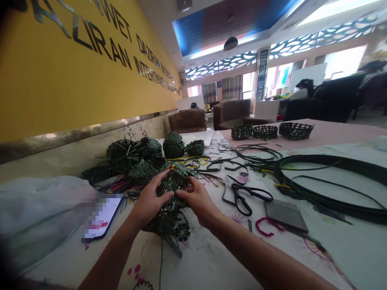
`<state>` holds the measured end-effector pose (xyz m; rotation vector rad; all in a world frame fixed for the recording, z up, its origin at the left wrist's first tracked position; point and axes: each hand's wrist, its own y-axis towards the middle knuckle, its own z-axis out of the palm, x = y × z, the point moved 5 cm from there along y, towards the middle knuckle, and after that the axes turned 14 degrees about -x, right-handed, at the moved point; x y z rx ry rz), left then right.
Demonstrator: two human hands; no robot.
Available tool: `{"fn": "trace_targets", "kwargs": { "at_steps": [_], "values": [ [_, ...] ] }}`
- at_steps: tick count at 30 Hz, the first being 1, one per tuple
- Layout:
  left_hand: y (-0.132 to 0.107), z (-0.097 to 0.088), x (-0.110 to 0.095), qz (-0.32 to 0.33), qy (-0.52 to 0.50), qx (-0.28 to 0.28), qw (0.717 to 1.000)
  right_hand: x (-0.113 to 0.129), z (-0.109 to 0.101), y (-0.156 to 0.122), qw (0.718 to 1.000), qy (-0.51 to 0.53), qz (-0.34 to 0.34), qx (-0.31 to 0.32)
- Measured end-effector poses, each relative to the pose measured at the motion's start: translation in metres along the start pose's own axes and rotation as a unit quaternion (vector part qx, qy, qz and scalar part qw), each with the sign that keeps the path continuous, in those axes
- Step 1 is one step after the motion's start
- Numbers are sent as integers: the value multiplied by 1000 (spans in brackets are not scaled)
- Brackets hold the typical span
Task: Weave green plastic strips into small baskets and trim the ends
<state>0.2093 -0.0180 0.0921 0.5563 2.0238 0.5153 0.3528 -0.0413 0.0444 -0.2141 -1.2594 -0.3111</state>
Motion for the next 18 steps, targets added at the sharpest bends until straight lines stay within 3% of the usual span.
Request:
{"fn": "trace_targets", "kwargs": {
  "at_steps": [2, 18],
  "values": [
    [0, 0, 1, 1, -4, 6, 1000, -1, 3, -2, 1000, 4, 8, 30],
    [-2, 0, -1, 7, -8, 26, 1000, 7, -3, 4, 995, -58, -4, 85]
  ]
}}
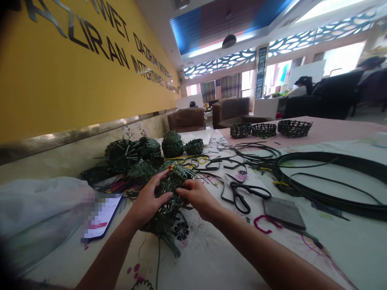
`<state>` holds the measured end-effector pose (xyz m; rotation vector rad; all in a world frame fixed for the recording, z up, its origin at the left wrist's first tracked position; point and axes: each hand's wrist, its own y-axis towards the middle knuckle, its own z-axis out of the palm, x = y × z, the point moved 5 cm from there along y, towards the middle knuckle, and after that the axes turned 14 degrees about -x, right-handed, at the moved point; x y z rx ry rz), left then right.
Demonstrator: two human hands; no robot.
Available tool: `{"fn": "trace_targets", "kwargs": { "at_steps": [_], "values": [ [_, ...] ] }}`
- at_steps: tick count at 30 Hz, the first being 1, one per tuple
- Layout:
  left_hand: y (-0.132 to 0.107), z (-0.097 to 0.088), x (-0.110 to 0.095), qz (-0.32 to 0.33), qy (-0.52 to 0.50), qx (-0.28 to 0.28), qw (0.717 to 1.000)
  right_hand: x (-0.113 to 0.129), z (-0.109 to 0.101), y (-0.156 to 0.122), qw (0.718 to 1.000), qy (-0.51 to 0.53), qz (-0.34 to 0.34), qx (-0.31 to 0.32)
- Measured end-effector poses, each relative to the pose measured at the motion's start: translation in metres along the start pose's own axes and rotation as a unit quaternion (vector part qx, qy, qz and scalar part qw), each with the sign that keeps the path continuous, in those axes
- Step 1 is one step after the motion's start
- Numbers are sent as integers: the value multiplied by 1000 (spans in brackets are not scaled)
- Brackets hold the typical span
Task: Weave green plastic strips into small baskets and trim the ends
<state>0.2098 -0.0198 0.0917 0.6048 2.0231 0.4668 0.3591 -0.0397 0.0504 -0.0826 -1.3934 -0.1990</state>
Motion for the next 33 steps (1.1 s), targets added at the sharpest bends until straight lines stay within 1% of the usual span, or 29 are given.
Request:
{"fn": "trace_targets", "kwargs": {
  "at_steps": [4, 9, 11, 15, 17, 20, 22, 24, 27, 30, 33],
  "values": [
    [1, 1, -3, 12, 12, -5, 1000, -2, 2, 0, 1000, 0, -6, 0],
    [1, 0, -5, -6, 11, 5, 1000, -2, 7, -4, 999, -36, -24, -25],
    [-1, 0, -7, 4, 13, -2, 1000, 0, 7, -6, 997, -63, -33, -42],
    [-8, 1, -13, 71, 62, -51, 994, 3, 5, -6, 991, -103, -57, -66],
    [-12, 2, -18, 120, 109, -89, 983, 4, 4, -5, 990, -107, -67, -70],
    [-17, 3, -26, 182, 175, -142, 957, 2, 3, -3, 988, -110, -75, -79],
    [-20, 4, -29, 210, 201, -151, 945, 0, 3, -2, 987, -111, -75, -87],
    [-21, 6, -32, 230, 218, -146, 937, -3, 3, -3, 986, -111, -73, -97],
    [-21, 7, -35, 229, 233, -143, 934, -5, 2, -5, 983, -115, -80, -122],
    [-21, 8, -38, 209, 229, -150, 939, -4, 0, -7, 977, -124, -99, -143],
    [-22, 10, -39, 204, 220, -154, 941, -2, 0, -9, 972, -136, -116, -154]
  ]
}}
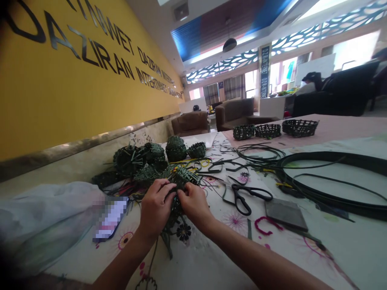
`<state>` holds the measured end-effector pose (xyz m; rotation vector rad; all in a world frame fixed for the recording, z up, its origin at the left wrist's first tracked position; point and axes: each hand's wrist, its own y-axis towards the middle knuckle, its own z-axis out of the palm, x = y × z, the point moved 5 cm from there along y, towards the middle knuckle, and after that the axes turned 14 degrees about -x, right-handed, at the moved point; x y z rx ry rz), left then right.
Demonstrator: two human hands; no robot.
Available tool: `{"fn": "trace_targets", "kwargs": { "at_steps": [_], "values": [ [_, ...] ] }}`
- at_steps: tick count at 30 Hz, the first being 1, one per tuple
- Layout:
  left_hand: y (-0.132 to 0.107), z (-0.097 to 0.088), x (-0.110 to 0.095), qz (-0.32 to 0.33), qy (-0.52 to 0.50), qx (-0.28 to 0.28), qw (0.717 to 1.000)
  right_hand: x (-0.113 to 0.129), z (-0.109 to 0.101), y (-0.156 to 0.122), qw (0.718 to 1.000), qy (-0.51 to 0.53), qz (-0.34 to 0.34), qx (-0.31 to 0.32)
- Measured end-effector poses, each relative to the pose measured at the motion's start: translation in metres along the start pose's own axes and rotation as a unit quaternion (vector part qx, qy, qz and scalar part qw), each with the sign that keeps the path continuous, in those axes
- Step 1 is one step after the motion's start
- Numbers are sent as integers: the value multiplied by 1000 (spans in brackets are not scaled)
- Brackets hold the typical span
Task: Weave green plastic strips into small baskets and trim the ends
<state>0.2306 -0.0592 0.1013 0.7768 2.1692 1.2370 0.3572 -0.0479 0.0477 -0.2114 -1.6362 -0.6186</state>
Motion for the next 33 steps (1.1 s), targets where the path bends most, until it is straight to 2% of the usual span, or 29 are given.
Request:
{"fn": "trace_targets", "kwargs": {
  "at_steps": [8, 14, 21, 28, 33],
  "values": [
    [-8, 7, -5, -5, -11, -43, 999, 1, -4, -3, 998, -42, -37, -38],
    [-3, 12, -8, -44, -40, -20, 998, 0, -7, -2, 998, -26, -23, -51],
    [0, 16, -9, -40, -53, 7, 998, -11, -6, -2, 997, 44, 39, -47],
    [1, 15, -8, -66, -76, -20, 995, -6, -3, -4, 977, 156, 138, 34],
    [2, 15, -4, -82, -74, -30, 993, 1, -6, -1, 967, 179, 165, 77]
  ]
}}
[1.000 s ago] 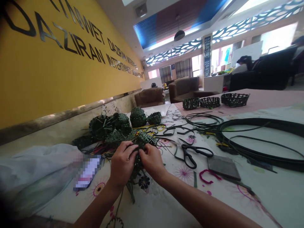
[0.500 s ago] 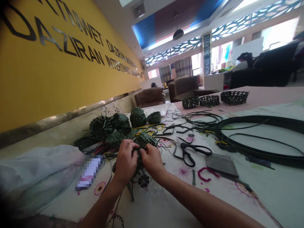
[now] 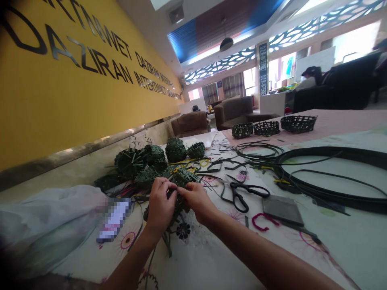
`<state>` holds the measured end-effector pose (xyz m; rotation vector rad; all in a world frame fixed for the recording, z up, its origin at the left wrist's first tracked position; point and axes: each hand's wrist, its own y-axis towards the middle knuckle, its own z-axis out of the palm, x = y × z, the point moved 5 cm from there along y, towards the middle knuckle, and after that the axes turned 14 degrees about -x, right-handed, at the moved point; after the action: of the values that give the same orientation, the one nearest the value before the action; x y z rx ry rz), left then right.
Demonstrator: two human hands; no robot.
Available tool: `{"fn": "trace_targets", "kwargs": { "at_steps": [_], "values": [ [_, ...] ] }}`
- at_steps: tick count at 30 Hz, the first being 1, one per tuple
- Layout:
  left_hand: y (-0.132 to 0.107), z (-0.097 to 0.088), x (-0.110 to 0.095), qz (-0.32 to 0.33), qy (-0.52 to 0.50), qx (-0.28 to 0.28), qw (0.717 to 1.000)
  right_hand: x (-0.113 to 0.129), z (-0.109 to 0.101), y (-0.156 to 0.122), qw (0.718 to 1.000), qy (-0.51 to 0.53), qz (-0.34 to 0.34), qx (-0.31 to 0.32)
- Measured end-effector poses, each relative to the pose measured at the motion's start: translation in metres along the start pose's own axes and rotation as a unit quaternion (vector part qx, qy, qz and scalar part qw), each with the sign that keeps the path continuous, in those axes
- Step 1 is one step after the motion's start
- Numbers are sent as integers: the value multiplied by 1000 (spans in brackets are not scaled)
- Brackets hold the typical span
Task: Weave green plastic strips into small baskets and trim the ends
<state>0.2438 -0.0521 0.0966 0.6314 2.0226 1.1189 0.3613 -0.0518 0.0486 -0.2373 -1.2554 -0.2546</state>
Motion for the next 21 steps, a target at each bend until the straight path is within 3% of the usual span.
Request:
{"fn": "trace_targets", "kwargs": {
  "at_steps": [11, 17, 21],
  "values": [
    [1, -3, 1, -1, 11, 2, 1000, 3, -1, 2, 1000, -10, 10, 13],
    [5, -8, 14, -43, 11, 9, 999, 2, 2, -3, 999, 9, 18, 26],
    [3, -9, 19, -72, 12, 46, 996, 0, 6, -8, 999, 25, 10, 32]
  ]
}}
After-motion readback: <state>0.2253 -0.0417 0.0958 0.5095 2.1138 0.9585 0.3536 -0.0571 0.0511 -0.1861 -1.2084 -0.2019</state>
